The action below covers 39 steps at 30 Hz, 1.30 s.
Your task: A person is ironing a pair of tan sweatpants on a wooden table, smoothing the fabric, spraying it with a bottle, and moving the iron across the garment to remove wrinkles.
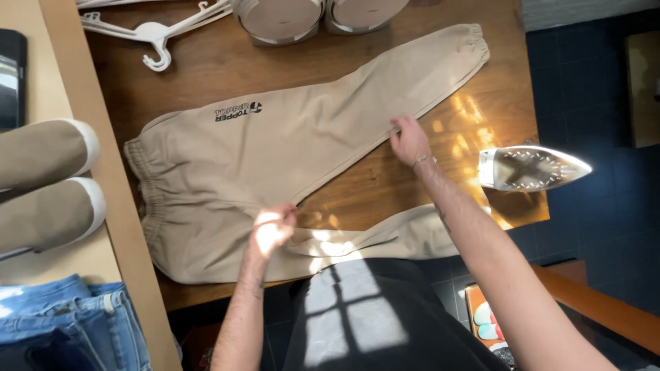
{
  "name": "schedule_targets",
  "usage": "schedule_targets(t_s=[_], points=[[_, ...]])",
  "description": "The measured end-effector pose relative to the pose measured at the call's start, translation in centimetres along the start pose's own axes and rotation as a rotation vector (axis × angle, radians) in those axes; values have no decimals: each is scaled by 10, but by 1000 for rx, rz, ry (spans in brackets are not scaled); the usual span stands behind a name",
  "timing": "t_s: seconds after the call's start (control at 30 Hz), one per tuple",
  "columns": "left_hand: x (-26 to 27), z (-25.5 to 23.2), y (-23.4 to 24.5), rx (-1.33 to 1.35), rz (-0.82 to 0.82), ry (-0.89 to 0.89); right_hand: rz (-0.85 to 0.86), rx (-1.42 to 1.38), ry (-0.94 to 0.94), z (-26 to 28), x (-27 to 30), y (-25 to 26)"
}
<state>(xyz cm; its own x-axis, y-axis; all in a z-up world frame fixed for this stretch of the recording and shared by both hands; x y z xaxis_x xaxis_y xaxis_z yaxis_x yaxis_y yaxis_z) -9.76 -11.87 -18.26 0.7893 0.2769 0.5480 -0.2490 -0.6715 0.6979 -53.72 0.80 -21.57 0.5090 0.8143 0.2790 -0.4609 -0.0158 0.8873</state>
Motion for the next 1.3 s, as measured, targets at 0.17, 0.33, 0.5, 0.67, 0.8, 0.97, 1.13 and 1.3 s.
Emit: schedule_targets(t_s=[0.17,0.33,0.5,0.67,0.8,0.97,1.13,1.3], points=[[-8,47,94,386,-795,385,-30,94,-82,-18,-54,49],[-23,90,115,334,-803,571,180,119,-222,-30,-74,60],[-40,127,106,265,-636,719,198,324,-434,-33,-59,72],[-65,156,108,298,-631,812,203,244,-567,-31,-55,93],[-73,172,123,285,-607,831,269,204,-615,-19,-63,111],[-83,213,131,466,-575,690,344,159,-674,1,-71,146],[-67,165,127,148,-913,579,171,208,-561,-14,-69,128],[-54,104,94,63,-862,525,-83,173,-186,-81,-76,50]])
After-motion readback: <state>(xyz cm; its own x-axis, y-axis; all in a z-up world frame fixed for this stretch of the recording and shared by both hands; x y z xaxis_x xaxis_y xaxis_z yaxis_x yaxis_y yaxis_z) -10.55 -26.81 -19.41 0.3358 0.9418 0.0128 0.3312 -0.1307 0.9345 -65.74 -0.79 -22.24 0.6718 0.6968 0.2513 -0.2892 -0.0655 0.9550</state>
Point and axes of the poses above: each hand's wrist, its own x-axis away from the middle knuckle, its own y-axis out of the back of the hand, z = x × y, the point moved 1 cm from there along -x, towards the middle knuckle, and after that the axes turned 3 degrees about z, right-handed, at the moved point
